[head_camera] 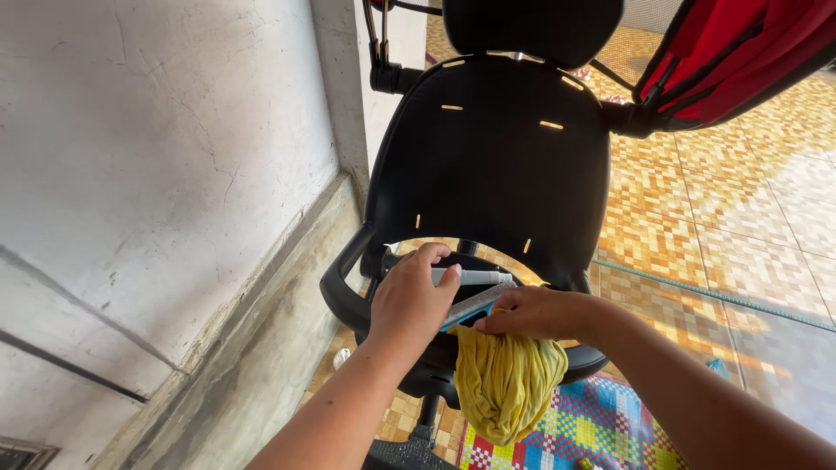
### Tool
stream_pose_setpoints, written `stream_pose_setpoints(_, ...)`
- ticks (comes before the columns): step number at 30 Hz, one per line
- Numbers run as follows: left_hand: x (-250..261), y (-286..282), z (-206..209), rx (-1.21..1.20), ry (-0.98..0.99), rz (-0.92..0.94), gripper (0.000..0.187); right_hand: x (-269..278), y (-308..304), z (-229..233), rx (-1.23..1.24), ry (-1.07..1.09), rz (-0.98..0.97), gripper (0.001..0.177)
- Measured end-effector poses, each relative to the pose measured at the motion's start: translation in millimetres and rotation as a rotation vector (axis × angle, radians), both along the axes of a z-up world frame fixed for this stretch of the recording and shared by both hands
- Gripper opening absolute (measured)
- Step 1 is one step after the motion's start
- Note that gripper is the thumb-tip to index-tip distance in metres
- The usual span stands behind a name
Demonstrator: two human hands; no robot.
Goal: The person sprays a window with a cleaning solution and wipes it with a squeegee, then uses a yellow cloth to wipe the window frame and sill. The task is performed on a single window with visible interior and exterior views.
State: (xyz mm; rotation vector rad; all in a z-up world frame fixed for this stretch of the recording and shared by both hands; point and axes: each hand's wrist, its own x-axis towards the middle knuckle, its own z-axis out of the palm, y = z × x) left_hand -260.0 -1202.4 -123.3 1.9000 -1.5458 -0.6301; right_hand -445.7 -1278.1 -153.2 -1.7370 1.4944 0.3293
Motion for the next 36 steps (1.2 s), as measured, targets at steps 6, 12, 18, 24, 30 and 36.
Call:
stream_pose_setpoints(6,14,50,32,0.018,0.040,-0.016,0.038,10,33,12,-0.180,-0.416,-0.416,0.052)
stream_pose_setpoints(12,36,118,85,-0.009,0.089,-0.023,0.038,44,104,121,-0.052,-0.929,-0.578,0.049)
stream_pose_setpoints(18,76,221,185,-0.135,0.264,-0.023,0.054,123,224,272,-0.224,-1.044,-0.530,0.032)
stream_pose_setpoints(24,117,349,313,-0.348,0.339,0.078,0.065,189,339,389,-0.426,-1.071,-0.368,0.033)
stream_pose_setpoints(30,165,452,394,-0.590,0.229,0.200,0.035,239,476,510,-0.435,-0.968,-0.134,0.041)
stream_pose_setpoints(36,196,568,472,-0.771,0.031,0.378,0.025,266,569,587,-0.233,-1.092,0.037,0.047)
